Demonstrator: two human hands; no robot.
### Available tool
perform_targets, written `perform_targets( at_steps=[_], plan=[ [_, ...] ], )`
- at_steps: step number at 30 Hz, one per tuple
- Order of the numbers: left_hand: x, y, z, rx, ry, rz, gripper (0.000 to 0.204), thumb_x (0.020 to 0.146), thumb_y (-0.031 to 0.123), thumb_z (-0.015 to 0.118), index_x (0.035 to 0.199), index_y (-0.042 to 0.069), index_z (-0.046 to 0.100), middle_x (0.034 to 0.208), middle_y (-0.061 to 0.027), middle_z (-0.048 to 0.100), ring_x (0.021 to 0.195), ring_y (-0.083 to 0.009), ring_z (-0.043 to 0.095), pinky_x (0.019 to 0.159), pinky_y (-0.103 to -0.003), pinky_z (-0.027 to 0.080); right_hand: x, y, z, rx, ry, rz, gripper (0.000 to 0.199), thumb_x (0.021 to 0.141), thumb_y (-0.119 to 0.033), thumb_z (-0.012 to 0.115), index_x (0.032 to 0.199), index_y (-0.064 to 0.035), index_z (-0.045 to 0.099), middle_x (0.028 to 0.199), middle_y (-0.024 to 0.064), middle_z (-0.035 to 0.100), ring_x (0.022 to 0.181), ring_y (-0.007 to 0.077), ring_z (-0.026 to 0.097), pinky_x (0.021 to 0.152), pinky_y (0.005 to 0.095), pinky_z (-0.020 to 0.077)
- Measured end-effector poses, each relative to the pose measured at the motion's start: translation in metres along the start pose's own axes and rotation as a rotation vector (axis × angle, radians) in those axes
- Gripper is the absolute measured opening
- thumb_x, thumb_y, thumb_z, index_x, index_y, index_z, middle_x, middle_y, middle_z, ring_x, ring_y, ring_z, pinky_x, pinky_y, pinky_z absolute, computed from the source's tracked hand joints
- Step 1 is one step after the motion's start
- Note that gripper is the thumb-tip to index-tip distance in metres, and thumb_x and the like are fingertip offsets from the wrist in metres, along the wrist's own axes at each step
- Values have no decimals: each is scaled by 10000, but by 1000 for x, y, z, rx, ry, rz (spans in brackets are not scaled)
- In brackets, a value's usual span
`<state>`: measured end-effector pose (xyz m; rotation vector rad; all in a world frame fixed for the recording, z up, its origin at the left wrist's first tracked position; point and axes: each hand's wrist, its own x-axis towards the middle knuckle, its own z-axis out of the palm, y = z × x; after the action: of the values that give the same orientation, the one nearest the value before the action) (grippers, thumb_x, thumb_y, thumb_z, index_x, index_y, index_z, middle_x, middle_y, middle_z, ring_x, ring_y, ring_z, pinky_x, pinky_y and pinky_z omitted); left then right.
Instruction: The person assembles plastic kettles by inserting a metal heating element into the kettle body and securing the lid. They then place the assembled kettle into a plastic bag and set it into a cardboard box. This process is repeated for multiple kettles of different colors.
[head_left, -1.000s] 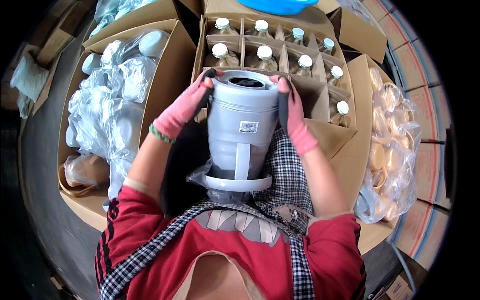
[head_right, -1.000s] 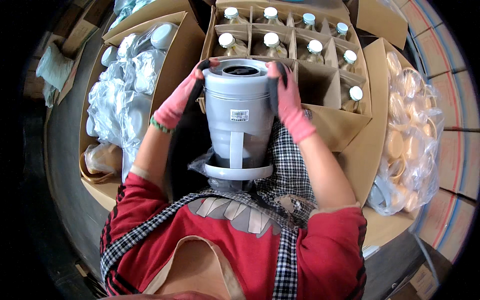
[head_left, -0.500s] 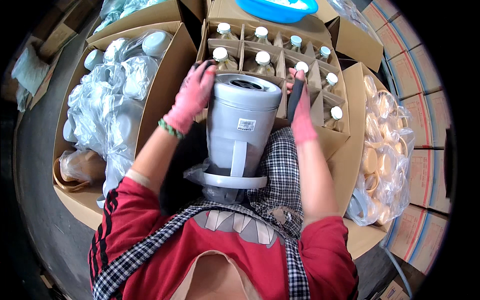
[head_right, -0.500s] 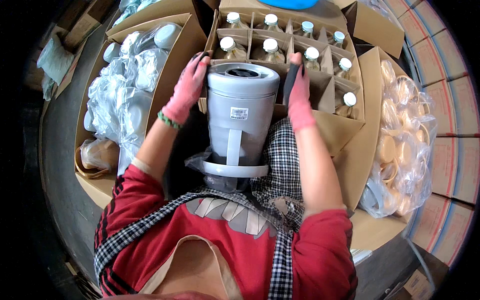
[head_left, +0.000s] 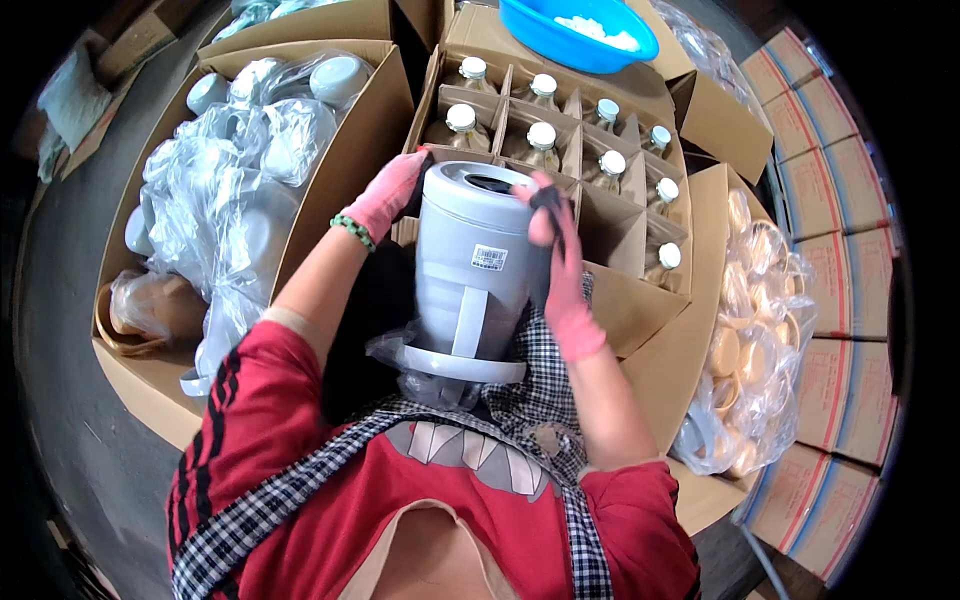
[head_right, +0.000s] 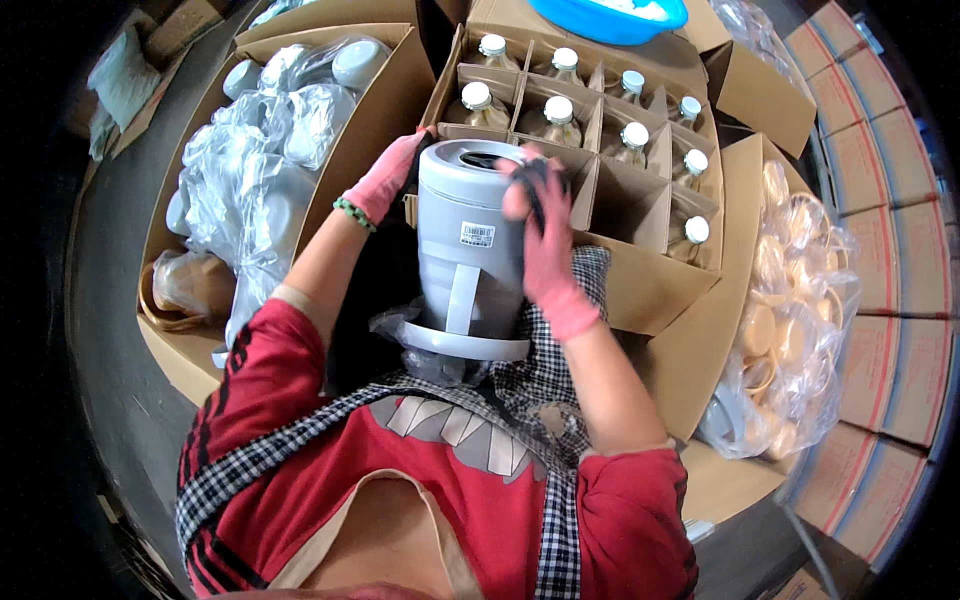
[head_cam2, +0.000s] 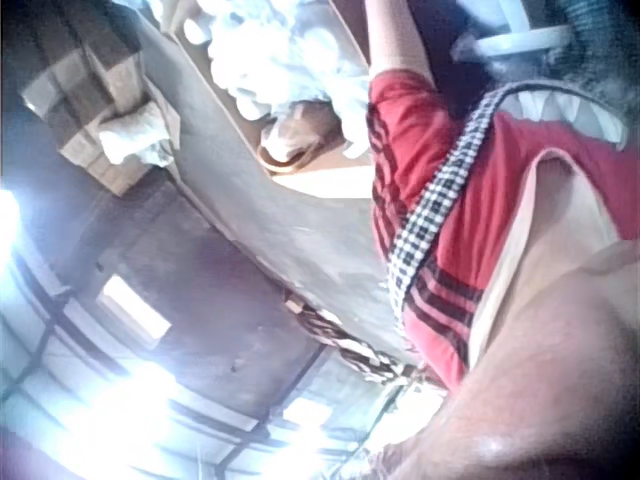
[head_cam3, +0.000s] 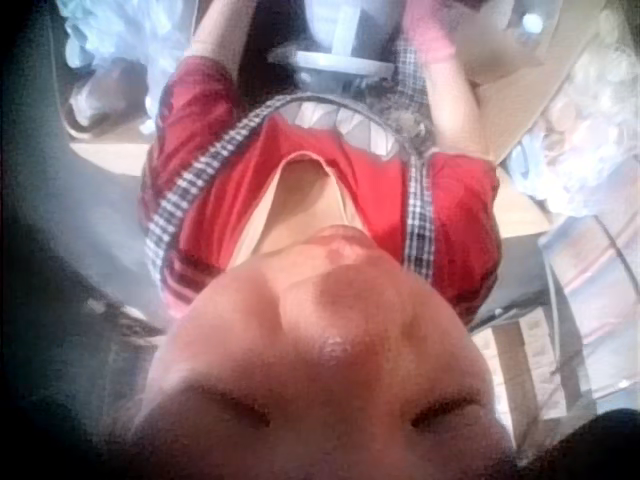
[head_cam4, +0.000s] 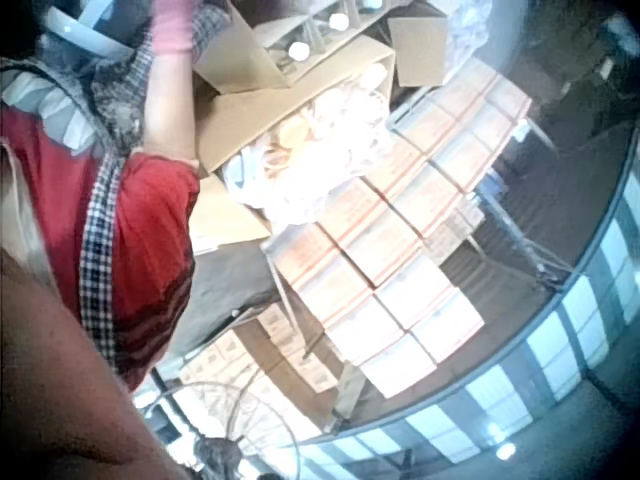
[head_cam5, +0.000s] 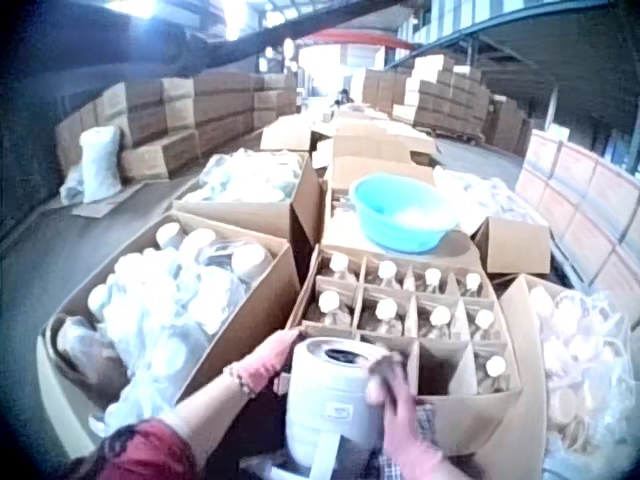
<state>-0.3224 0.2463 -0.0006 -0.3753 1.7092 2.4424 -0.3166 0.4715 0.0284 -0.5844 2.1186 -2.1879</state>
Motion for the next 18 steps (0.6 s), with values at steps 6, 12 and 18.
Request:
perform_targets(
  at_steps=[6, 12, 18],
  plan=[
    [-43, 0, 74, 1168, 454, 851, 361, 838, 281, 477, 1068, 6, 520, 970, -162, 560, 911, -229, 529, 818, -282, 395, 49, 14, -23, 456, 121, 498, 469, 825, -437, 472, 1078, -43, 498, 865, 56, 534, 854, 151, 482, 801, 269, 369],
    [-21, 14, 37, 736, 459, 275, 296, 882, 249, 377, 990, 34, 550, 812, -91, 591, 744, -182, 558, 692, -308, 447, 13, -20, -12, 145, -28, -27, 466, 843, -417, 435, 1087, -24, 491, 1020, 55, 520, 1000, 159, 441, 899, 309, 313],
    [-8, -6, 13, 504, 81, 327, 306, 857, 230, 431, 983, -22, 551, 822, -71, 599, 723, -144, 558, 684, -246, 444, 20, 2, -1, 80, 50, 195, 470, 854, -423, 414, 1083, -25, 514, 1080, 63, 518, 954, 154, 467, 882, 267, 319]
  ],
)
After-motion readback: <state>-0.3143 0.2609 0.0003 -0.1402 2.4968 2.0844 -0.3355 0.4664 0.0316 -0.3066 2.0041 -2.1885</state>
